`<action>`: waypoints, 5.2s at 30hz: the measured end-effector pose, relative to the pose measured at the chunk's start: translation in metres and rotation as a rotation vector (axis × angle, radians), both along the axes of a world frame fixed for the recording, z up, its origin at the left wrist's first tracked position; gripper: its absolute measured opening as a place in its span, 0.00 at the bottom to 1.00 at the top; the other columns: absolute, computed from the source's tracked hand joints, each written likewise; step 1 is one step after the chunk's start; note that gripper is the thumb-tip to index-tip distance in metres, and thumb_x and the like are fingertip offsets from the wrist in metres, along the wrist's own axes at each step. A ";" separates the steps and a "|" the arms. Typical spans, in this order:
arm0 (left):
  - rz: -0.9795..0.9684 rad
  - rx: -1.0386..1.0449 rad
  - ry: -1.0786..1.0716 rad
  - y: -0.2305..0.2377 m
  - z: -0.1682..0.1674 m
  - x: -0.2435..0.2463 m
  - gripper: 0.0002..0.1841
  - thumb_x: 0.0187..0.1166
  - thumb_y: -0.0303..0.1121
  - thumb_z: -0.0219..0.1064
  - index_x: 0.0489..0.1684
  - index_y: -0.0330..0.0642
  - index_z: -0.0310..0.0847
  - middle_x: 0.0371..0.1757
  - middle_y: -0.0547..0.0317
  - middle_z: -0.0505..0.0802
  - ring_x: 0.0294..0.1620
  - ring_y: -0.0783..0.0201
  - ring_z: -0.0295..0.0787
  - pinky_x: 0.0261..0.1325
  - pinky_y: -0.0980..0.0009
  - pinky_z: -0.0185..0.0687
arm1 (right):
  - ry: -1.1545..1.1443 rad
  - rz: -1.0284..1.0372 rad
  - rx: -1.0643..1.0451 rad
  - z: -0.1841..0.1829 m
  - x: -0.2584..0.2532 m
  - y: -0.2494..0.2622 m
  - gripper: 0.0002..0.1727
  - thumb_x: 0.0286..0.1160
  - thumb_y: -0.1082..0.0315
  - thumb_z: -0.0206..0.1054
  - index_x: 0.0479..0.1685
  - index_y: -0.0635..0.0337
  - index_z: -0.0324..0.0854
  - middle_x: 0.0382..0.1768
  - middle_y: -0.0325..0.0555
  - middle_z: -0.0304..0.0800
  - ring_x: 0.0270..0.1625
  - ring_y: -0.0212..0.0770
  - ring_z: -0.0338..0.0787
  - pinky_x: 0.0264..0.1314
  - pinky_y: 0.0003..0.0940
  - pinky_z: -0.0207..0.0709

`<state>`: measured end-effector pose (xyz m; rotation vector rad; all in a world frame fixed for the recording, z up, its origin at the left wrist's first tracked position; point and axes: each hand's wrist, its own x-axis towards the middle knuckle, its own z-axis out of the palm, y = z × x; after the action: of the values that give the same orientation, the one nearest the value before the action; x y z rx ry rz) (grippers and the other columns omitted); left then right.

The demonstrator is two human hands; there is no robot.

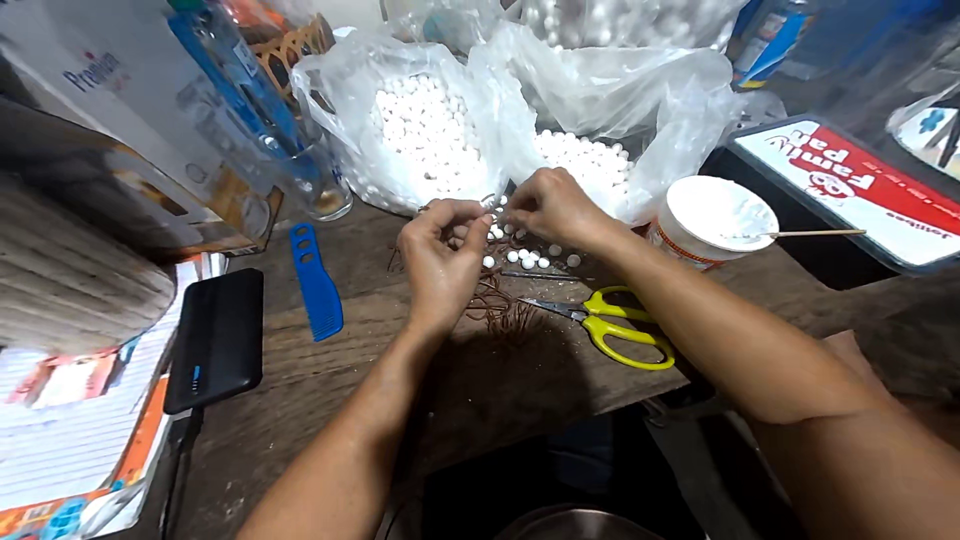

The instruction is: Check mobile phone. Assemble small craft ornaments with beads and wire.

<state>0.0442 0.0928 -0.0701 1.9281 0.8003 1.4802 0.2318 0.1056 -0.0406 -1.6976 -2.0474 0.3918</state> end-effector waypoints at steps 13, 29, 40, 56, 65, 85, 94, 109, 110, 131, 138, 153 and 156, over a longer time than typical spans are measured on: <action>0.009 0.010 0.073 -0.004 -0.003 0.004 0.02 0.73 0.21 0.72 0.38 0.33 0.89 0.34 0.58 0.86 0.27 0.80 0.79 0.31 0.88 0.76 | 1.189 -0.068 -0.082 0.015 0.002 -0.029 0.13 0.75 0.87 0.58 0.44 0.69 0.89 0.36 0.41 0.95 0.35 0.31 0.94 0.47 0.25 0.90; 0.039 0.171 0.075 -0.002 -0.006 0.006 0.04 0.71 0.20 0.72 0.37 0.31 0.91 0.32 0.55 0.86 0.30 0.79 0.80 0.34 0.88 0.74 | 1.177 0.130 -0.051 0.003 0.004 -0.036 0.16 0.68 0.89 0.62 0.39 0.63 0.92 0.30 0.36 0.95 0.32 0.28 0.93 0.43 0.23 0.89; 0.046 0.185 0.106 -0.002 -0.006 0.006 0.05 0.73 0.21 0.70 0.38 0.32 0.92 0.32 0.56 0.85 0.32 0.77 0.79 0.36 0.86 0.72 | 1.113 0.145 0.029 -0.001 0.004 -0.036 0.15 0.64 0.89 0.66 0.38 0.61 0.92 0.30 0.35 0.95 0.32 0.27 0.92 0.43 0.23 0.89; -0.007 0.146 0.109 -0.003 -0.006 0.005 0.04 0.74 0.22 0.71 0.37 0.32 0.92 0.35 0.56 0.88 0.33 0.80 0.81 0.38 0.88 0.75 | 1.019 0.159 0.019 0.002 0.007 -0.038 0.14 0.63 0.90 0.68 0.40 0.65 0.92 0.34 0.37 0.96 0.35 0.26 0.94 0.46 0.23 0.90; 0.007 0.195 0.099 -0.003 -0.007 0.008 0.04 0.73 0.21 0.70 0.34 0.31 0.90 0.35 0.54 0.88 0.37 0.77 0.82 0.42 0.87 0.76 | 0.908 0.189 0.068 0.002 0.006 -0.040 0.11 0.63 0.87 0.72 0.39 0.64 0.91 0.33 0.36 0.96 0.34 0.23 0.92 0.42 0.20 0.88; 0.033 -0.101 -0.019 0.002 0.001 -0.003 0.06 0.82 0.22 0.66 0.47 0.28 0.87 0.37 0.56 0.91 0.29 0.81 0.84 0.36 0.85 0.81 | 0.284 -0.035 0.217 -0.007 0.011 -0.009 0.09 0.81 0.72 0.66 0.47 0.66 0.92 0.42 0.50 0.94 0.41 0.33 0.90 0.51 0.29 0.83; 0.093 -0.096 0.015 0.002 0.002 -0.001 0.04 0.80 0.24 0.67 0.40 0.32 0.87 0.42 0.56 0.88 0.34 0.81 0.81 0.37 0.87 0.76 | -0.186 -0.107 -0.051 -0.005 -0.010 0.034 0.10 0.80 0.76 0.62 0.44 0.77 0.86 0.50 0.72 0.88 0.61 0.70 0.86 0.61 0.66 0.75; 0.067 -0.032 0.093 -0.003 -0.003 0.004 0.02 0.76 0.23 0.69 0.36 0.35 0.87 0.40 0.56 0.86 0.31 0.79 0.79 0.32 0.87 0.74 | 1.239 0.173 -0.185 -0.005 0.022 -0.039 0.19 0.70 0.88 0.55 0.47 0.63 0.90 0.37 0.38 0.96 0.38 0.29 0.94 0.47 0.24 0.90; 0.074 -0.024 0.112 -0.004 -0.002 0.003 0.02 0.77 0.24 0.69 0.36 0.36 0.87 0.40 0.56 0.86 0.30 0.78 0.79 0.31 0.86 0.74 | 1.261 0.199 -0.193 -0.005 0.023 -0.039 0.19 0.70 0.88 0.55 0.47 0.63 0.90 0.39 0.39 0.96 0.39 0.30 0.95 0.48 0.24 0.90; 0.121 0.101 0.085 -0.002 -0.006 0.007 0.03 0.75 0.23 0.69 0.34 0.34 0.88 0.39 0.55 0.85 0.37 0.76 0.79 0.40 0.85 0.73 | 1.269 0.229 -0.176 -0.012 0.018 -0.038 0.18 0.69 0.86 0.58 0.44 0.60 0.91 0.38 0.38 0.96 0.37 0.29 0.93 0.44 0.23 0.89; 0.117 0.073 0.123 -0.004 -0.004 0.004 0.03 0.77 0.25 0.70 0.35 0.37 0.88 0.40 0.57 0.85 0.34 0.77 0.80 0.36 0.86 0.75 | 1.234 0.167 -0.147 -0.010 0.014 -0.041 0.18 0.65 0.89 0.61 0.42 0.61 0.91 0.36 0.39 0.96 0.33 0.29 0.93 0.40 0.23 0.90; 0.150 0.216 0.123 -0.002 -0.006 0.007 0.03 0.73 0.23 0.70 0.31 0.34 0.88 0.37 0.54 0.85 0.41 0.71 0.81 0.44 0.82 0.74 | 1.039 0.064 0.067 -0.009 -0.004 -0.049 0.13 0.60 0.87 0.71 0.39 0.62 0.87 0.29 0.35 0.94 0.30 0.27 0.93 0.39 0.23 0.90; 0.155 0.255 0.124 -0.002 -0.007 0.008 0.03 0.72 0.23 0.71 0.32 0.33 0.89 0.37 0.52 0.85 0.41 0.71 0.82 0.44 0.83 0.75 | 1.029 0.053 0.077 -0.009 -0.006 -0.050 0.13 0.60 0.88 0.72 0.39 0.62 0.87 0.29 0.35 0.95 0.30 0.26 0.93 0.40 0.23 0.90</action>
<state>0.0522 0.0904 -0.0769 2.2065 0.8671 1.6337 0.2256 0.0559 -0.0495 -1.0244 -1.2982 0.9464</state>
